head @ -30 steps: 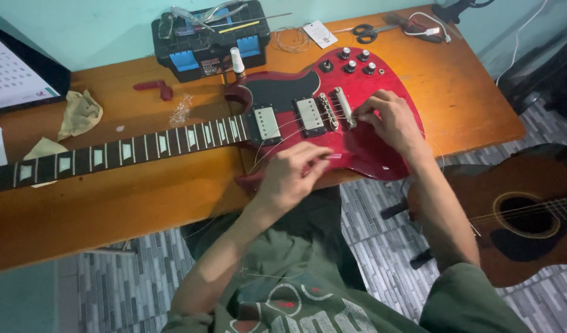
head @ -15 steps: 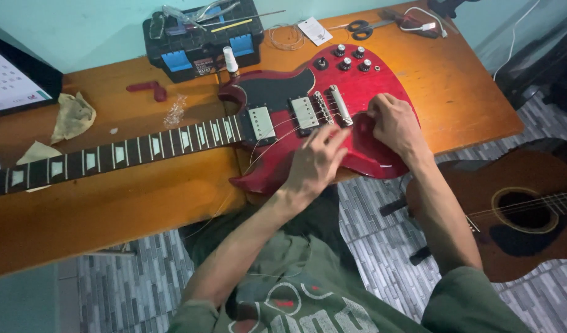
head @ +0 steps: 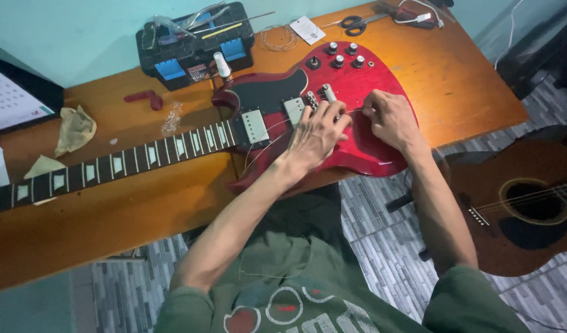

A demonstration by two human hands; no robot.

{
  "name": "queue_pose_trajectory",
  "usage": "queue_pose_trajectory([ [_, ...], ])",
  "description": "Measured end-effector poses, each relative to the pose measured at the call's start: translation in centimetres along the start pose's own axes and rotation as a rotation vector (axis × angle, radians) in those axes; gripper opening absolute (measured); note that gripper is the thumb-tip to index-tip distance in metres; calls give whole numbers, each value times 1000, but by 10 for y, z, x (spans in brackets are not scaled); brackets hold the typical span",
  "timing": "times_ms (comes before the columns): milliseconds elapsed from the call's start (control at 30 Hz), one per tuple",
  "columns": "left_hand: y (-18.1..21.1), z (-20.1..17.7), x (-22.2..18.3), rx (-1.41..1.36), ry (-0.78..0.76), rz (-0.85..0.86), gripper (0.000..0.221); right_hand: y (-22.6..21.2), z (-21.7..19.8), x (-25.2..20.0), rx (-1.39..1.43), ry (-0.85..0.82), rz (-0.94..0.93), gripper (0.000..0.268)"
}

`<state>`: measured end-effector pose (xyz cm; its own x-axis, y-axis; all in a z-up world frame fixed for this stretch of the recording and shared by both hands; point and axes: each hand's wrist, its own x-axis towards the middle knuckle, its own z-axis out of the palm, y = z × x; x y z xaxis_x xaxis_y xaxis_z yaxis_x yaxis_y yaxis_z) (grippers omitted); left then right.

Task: Winding a guitar string around the tuning peg on an electric guitar by hand.

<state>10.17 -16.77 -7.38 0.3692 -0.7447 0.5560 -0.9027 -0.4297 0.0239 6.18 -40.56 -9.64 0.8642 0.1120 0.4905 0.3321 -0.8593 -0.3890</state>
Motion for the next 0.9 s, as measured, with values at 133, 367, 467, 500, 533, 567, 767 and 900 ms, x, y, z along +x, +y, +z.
queue_pose_trajectory([
  [133, 9, -4, 0, -118, -116, -59, 32, 0, 0, -2, 22, 0, -10, 10],
  [367, 4, 14, 8, -162, 35, -235, 71, -6, -2, -5, -7, 13, 46, 12],
  [467, -7, -14, 13, -126, -1, -202, 65, -18, -7, -5, -44, 41, 49, 14],
  [500, -11, -25, 14, -66, -65, -131, 46, -22, -8, -5, -40, 62, 25, 13],
  [533, -13, -23, 16, -66, -67, -133, 46, -22, -8, -4, -38, 60, 26, 13],
  [567, -15, -21, 19, -6, -52, -81, 44, -22, -8, -3, -52, 65, 18, 13],
  [767, -21, 2, 34, 58, -22, 25, 31, -16, 0, -3, -92, 44, 41, 12],
  [900, -11, 5, 33, 45, -59, 64, 22, 1, 10, -6, -136, 30, 38, 16],
])
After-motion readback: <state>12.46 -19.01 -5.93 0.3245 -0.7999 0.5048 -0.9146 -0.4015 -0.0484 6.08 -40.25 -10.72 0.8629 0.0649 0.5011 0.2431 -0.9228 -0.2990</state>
